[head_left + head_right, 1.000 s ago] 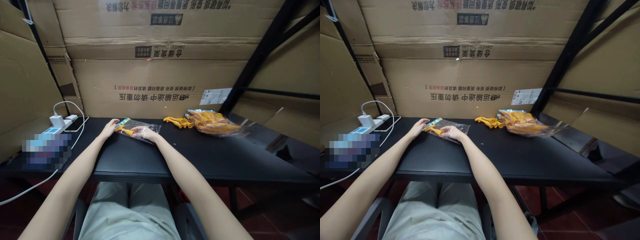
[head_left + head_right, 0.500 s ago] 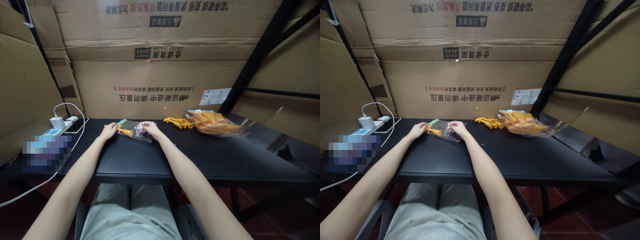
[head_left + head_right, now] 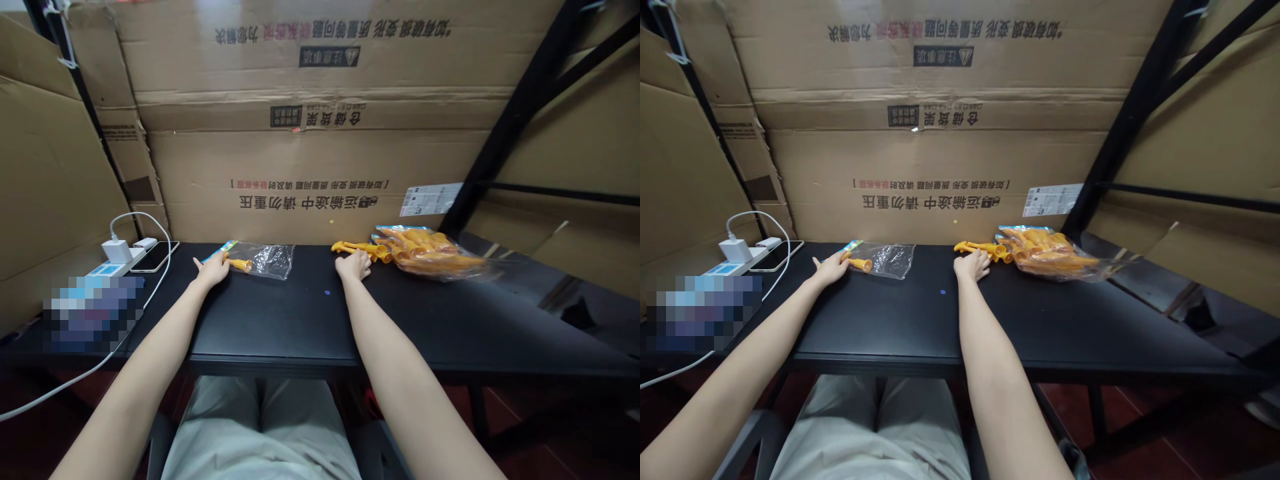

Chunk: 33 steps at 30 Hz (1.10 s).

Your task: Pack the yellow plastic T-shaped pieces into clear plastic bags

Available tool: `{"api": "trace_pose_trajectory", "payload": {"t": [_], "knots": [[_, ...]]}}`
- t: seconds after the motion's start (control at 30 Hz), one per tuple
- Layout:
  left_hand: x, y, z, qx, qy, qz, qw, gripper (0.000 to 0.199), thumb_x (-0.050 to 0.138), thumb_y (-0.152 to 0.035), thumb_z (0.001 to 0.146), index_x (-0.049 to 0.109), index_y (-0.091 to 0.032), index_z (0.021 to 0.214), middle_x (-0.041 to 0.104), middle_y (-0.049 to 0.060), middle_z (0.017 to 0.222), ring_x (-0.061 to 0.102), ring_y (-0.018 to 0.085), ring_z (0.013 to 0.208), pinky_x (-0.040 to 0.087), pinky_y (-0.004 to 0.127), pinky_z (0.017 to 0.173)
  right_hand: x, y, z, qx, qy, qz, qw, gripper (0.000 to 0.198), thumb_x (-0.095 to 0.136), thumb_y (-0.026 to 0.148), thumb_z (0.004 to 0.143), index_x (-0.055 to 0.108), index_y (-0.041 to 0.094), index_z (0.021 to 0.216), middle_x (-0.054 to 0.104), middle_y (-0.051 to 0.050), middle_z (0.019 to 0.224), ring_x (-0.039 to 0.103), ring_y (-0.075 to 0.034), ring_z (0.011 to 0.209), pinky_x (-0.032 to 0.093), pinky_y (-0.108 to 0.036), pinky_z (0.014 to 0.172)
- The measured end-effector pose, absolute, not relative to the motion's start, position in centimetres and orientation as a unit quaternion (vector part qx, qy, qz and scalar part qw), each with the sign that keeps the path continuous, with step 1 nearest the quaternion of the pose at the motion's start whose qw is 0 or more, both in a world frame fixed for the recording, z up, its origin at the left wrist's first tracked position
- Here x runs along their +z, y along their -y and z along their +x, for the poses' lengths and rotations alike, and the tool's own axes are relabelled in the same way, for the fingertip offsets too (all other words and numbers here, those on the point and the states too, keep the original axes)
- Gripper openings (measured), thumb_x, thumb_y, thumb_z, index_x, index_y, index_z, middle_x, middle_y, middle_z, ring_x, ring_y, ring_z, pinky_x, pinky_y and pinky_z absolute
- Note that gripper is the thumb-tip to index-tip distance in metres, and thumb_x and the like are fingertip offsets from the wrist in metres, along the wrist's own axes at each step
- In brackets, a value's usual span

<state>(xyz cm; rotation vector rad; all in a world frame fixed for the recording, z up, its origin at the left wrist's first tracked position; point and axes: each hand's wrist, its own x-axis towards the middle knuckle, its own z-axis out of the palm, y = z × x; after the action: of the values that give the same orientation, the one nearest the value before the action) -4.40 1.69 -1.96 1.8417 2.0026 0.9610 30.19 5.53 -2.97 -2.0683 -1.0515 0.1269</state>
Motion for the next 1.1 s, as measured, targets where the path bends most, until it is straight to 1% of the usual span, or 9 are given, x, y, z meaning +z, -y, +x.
{"api": "trace_pose_trajectory", "payload": {"t": [0.07, 0.17, 0.37, 0.47, 0.6, 0.7, 0.83, 0.97, 1.1], "knots": [[-2.0, -1.8, -4.4, 0.300, -0.697, 0.642, 0.105, 0.040, 0.048, -0.030, 0.083, 0.055, -0.027, 0.122, 0.055, 0.007, 0.131, 0.041, 0.030, 0.129, 0.005, 0.059, 0.110, -3.0, -5.7, 30.1, 0.048, 0.408, -0.828, 0.383, 0.057, 0.049, 0.020, 0.076, 0.040, 0.013, 0.132, 0.029, -0.018, 0.146, 0.027, -0.029, 0.133, 0.027, -0.047, 0.102], [-2.1, -1.9, -4.5, 0.271, -0.703, 0.651, 0.090, 0.040, 0.043, -0.029, 0.085, 0.054, -0.026, 0.124, 0.051, 0.008, 0.136, 0.039, 0.032, 0.130, 0.000, 0.063, 0.108, -3.0, -6.0, 30.2, 0.033, 0.401, -0.841, 0.361, 0.059, 0.050, 0.021, 0.076, 0.039, 0.011, 0.133, 0.028, -0.020, 0.146, 0.027, -0.030, 0.131, 0.025, -0.050, 0.102], [-2.1, -2.0, -4.5, 0.266, -0.704, 0.652, 0.092, 0.039, 0.044, -0.029, 0.085, 0.055, -0.027, 0.123, 0.049, 0.007, 0.137, 0.037, 0.031, 0.132, 0.000, 0.062, 0.109, -3.1, -6.2, 31.2, -0.030, 0.420, -0.847, 0.324, 0.048, 0.051, 0.020, 0.074, 0.050, 0.010, 0.121, 0.045, -0.020, 0.130, 0.037, -0.031, 0.120, 0.026, -0.052, 0.098], [-2.1, -1.9, -4.5, 0.265, -0.702, 0.654, 0.095, 0.040, 0.043, -0.029, 0.086, 0.054, -0.028, 0.124, 0.048, 0.007, 0.138, 0.036, 0.031, 0.132, -0.001, 0.062, 0.109, -3.1, -6.2, 32.0, -0.061, 0.434, -0.842, 0.313, 0.043, 0.050, 0.020, 0.075, 0.052, 0.009, 0.117, 0.047, -0.019, 0.127, 0.035, -0.030, 0.121, 0.025, -0.053, 0.100], [-2.1, -1.9, -4.4, 0.264, -0.699, 0.657, 0.098, 0.039, 0.042, -0.029, 0.087, 0.055, -0.027, 0.124, 0.047, 0.008, 0.139, 0.038, 0.030, 0.131, -0.001, 0.063, 0.107, -3.3, -6.3, 32.9, -0.046, 0.437, -0.843, 0.310, 0.045, 0.050, 0.018, 0.076, 0.051, 0.010, 0.120, 0.045, -0.020, 0.129, 0.030, -0.032, 0.126, 0.018, -0.060, 0.102], [-2.0, -1.9, -4.5, 0.256, -0.703, 0.656, 0.097, 0.039, 0.041, -0.031, 0.087, 0.056, -0.027, 0.123, 0.045, 0.008, 0.141, 0.035, 0.030, 0.133, -0.003, 0.062, 0.108, -3.2, -6.4, 33.1, -0.051, 0.445, -0.844, 0.294, 0.045, 0.051, 0.017, 0.077, 0.051, 0.010, 0.121, 0.045, -0.021, 0.129, 0.032, -0.034, 0.126, 0.018, -0.062, 0.102], [-1.9, -1.8, -4.4, 0.248, -0.706, 0.657, 0.093, 0.039, 0.040, -0.032, 0.088, 0.055, -0.029, 0.124, 0.044, 0.007, 0.142, 0.034, 0.031, 0.133, -0.005, 0.065, 0.105, -2.8, -6.4, 32.3, -0.033, 0.478, -0.842, 0.247, 0.041, 0.051, 0.016, 0.077, 0.057, 0.012, 0.117, 0.050, -0.019, 0.125, 0.040, -0.033, 0.122, 0.023, -0.059, 0.100], [-1.8, -1.6, -4.3, 0.245, -0.703, 0.661, 0.095, 0.039, 0.039, -0.032, 0.088, 0.055, -0.030, 0.124, 0.043, 0.007, 0.142, 0.033, 0.031, 0.134, -0.008, 0.066, 0.104, -1.6, -5.8, 30.8, 0.028, 0.536, -0.821, 0.197, 0.036, 0.054, 0.023, 0.079, 0.060, 0.013, 0.114, 0.057, -0.017, 0.119, 0.048, -0.031, 0.117, 0.033, -0.049, 0.096], [-2.0, -1.7, -4.4, 0.242, -0.706, 0.659, 0.094, 0.040, 0.037, -0.032, 0.089, 0.055, -0.030, 0.125, 0.043, 0.006, 0.143, 0.033, 0.032, 0.133, -0.009, 0.066, 0.104, -0.1, -5.0, 29.3, 0.076, 0.564, -0.791, 0.224, 0.035, 0.055, 0.028, 0.081, 0.061, 0.013, 0.113, 0.061, -0.018, 0.113, 0.058, -0.030, 0.106, 0.043, -0.040, 0.086]]}}
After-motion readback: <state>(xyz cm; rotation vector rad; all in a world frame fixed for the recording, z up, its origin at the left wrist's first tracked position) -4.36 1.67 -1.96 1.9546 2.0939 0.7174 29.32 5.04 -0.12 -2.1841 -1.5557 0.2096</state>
